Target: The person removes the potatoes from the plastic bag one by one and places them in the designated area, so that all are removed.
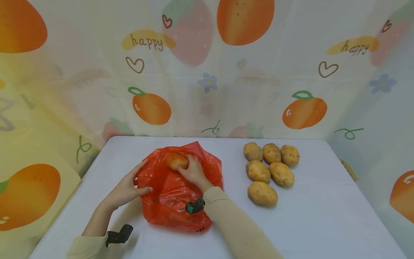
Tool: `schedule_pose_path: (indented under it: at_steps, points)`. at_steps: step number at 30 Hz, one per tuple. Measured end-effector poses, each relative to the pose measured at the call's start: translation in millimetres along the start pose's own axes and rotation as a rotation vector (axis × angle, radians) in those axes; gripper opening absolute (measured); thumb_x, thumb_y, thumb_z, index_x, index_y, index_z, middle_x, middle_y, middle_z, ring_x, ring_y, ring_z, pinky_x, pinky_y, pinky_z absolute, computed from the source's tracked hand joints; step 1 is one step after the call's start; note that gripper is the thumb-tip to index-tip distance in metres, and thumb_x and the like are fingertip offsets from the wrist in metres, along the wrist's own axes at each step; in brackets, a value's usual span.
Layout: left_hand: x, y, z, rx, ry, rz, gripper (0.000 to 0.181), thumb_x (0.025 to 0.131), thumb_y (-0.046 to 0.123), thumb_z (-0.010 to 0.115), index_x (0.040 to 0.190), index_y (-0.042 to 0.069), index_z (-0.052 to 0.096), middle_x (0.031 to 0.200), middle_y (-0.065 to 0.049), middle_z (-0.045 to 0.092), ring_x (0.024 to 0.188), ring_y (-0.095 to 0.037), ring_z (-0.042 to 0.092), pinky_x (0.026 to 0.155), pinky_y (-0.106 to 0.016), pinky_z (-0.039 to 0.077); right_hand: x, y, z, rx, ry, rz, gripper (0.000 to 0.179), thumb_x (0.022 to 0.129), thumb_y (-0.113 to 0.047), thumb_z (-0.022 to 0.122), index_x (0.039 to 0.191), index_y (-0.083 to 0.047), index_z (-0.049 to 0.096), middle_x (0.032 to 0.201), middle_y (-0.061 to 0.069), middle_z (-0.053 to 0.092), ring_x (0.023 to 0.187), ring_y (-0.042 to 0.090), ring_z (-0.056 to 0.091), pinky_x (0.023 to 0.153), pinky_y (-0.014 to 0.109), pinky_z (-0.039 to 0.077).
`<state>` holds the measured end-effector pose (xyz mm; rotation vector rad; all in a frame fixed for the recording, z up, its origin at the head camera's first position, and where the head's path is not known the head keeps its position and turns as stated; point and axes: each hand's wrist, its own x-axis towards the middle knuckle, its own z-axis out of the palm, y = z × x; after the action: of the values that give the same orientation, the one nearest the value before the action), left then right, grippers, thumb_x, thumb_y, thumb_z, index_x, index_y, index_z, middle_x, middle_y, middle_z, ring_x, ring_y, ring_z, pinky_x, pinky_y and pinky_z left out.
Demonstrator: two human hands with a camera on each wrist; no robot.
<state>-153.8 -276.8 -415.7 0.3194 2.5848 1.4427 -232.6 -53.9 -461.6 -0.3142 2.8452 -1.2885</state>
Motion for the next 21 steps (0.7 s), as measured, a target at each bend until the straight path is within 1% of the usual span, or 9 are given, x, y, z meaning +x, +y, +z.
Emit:
schedule_pose_path:
  at_steps: [6,13,21]
  points:
    - [-1.0,1.3,-0.5,-0.018,0.004,-0.004,0.085,0.072,0.021,0.07,0.137,0.034,0.018,0.135,-0.006,0.029,0.111,-0.032,0.042,0.077,-0.04,0.049,1.2,-0.4,0.0,-0.011,-0.013,-0.021,0.056,0.077,-0.035,0.063,0.123,-0.009,0.043,0.108,0.01,0.048,0.094,0.023,0.048,0.082,0.035,0.043]
    - [-1.0,1.0,-0.1,-0.015,0.005,-0.004,0.085,0.072,0.021,0.071,0.137,0.035,0.018,0.135,-0.006,0.029,0.111,-0.032,0.042,0.077,-0.04,0.049,1.9,-1.7,1.1,-0.017,-0.047,0.033,0.057,0.078,-0.035,0.062,0.125,-0.012,0.039,0.11,0.008,0.047,0.095,0.021,0.047,0.085,0.036,0.043]
    - [-2.7,-0.4,-3.2,-0.018,0.0,-0.011,0.085,0.072,0.022,0.071,0.137,0.037,0.018,0.135,-0.007,0.029,0.111,-0.033,0.041,0.075,-0.038,0.05,1.4,-1.0,5.7,-0.016,-0.03,0.061,0.057,0.078,-0.034,0.062,0.126,-0.013,0.039,0.111,0.006,0.048,0.097,0.02,0.047,0.086,0.037,0.043]
